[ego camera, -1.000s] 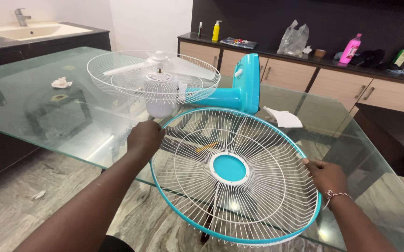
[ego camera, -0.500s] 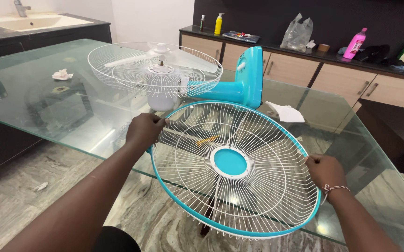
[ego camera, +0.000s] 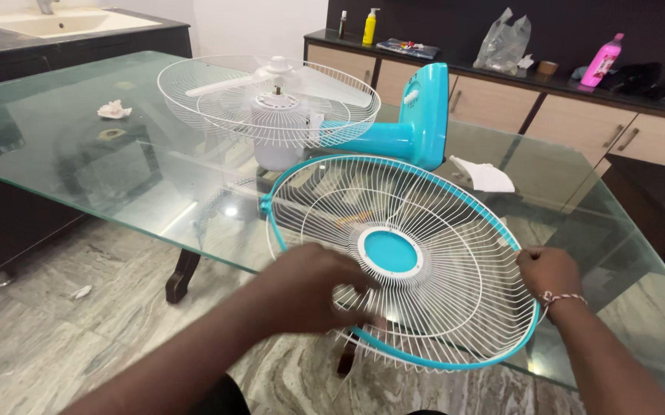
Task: The person assembles a table fan on a glass table. They attach the front grill to the fan body, then place the rear grill over it. Finally, they use a screwdriver to tighten a screw on the rear grill to secure it.
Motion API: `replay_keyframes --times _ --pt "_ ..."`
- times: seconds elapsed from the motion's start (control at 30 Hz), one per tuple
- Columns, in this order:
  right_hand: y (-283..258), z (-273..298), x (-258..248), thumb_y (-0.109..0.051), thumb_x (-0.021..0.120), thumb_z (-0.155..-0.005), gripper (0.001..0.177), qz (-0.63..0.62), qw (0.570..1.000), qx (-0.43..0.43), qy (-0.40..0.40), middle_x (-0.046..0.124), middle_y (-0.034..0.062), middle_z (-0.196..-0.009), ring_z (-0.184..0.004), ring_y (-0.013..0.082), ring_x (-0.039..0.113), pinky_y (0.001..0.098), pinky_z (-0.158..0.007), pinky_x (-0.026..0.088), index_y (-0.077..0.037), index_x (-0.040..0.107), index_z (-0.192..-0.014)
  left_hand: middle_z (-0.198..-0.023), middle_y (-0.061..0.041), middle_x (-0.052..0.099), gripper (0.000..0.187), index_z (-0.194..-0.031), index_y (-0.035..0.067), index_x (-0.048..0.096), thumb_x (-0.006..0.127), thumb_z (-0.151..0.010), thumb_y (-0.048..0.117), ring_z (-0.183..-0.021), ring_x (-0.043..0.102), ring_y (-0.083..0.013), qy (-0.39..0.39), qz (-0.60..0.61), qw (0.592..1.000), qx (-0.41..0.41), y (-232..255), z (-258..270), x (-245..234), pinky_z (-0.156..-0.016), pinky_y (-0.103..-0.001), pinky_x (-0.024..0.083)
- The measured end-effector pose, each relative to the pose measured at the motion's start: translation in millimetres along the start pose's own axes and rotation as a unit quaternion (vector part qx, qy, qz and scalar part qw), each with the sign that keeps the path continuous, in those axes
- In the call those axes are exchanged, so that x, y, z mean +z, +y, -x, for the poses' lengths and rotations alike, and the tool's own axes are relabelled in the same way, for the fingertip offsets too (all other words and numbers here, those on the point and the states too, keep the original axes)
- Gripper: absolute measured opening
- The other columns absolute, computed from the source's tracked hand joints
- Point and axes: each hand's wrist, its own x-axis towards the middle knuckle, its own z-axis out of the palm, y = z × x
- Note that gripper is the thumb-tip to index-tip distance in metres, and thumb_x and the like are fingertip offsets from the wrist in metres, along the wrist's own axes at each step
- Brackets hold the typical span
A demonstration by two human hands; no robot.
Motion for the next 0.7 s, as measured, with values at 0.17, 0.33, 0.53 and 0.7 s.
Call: replay_keyframes --times 0.17,0.33,0.53,0.7 --pt "0.8 1.8 -0.6 -0.029 0.064 -0.092 0.029 0.003 0.999 -0.017 0.028 0.074 0.0222 -0.091 -0.084 0.0430 0.072 0.0479 -0.080 0.055 -0.006 0.079 -0.099 -0.082 -0.002 0.076 0.025 -0.095 0.018 0.082 0.083 -0.079 0.037 -0.074 0.073 -0.0218 -0.107 -0.005 0.993 -0.051 23.1 19.5 -5.7 -0.062 -0.037 0.054" --pt "3.5 3.4 6.1 -0.030 0.063 -0.094 0.030 0.031 0.999 -0.030 0.031 0.075 0.0217 -0.092 -0.086 0.0437 0.072 0.0480 -0.080 0.056 -0.006 0.080 -0.099 -0.088 -0.001 0.077 0.018 -0.098 0.016 0.081 0.080 -0.084 0.028 -0.079 0.073 -0.0217 -0.012 -0.022 0.999 0.023 8.1 44.2 7.0 -0.066 -0.037 0.056" --pt "1.4 5.5 10.7 -0.032 0.064 -0.093 0.031 0.037 0.998 -0.025 0.032 0.074 0.0233 -0.093 -0.087 0.0441 0.072 0.0490 -0.081 0.056 -0.007 0.080 -0.100 -0.085 -0.002 0.077 0.018 -0.096 0.014 0.080 0.081 -0.082 0.025 -0.077 0.073 -0.0235 0.020 -0.015 1.000 0.009 -16.3 51.0 8.2 -0.065 -0.040 0.056" --pt "-0.7 5.7 15.2 -0.027 0.064 -0.096 0.032 -0.011 1.000 0.001 0.012 0.076 0.0240 -0.093 -0.084 0.0398 0.074 0.0461 -0.080 0.055 -0.002 0.080 -0.104 -0.090 -0.002 0.076 0.020 -0.098 0.012 0.077 0.080 -0.084 0.025 -0.083 0.072 -0.0254 0.009 -0.044 0.999 0.013 -19.5 57.0 11.0 -0.072 -0.042 0.054"
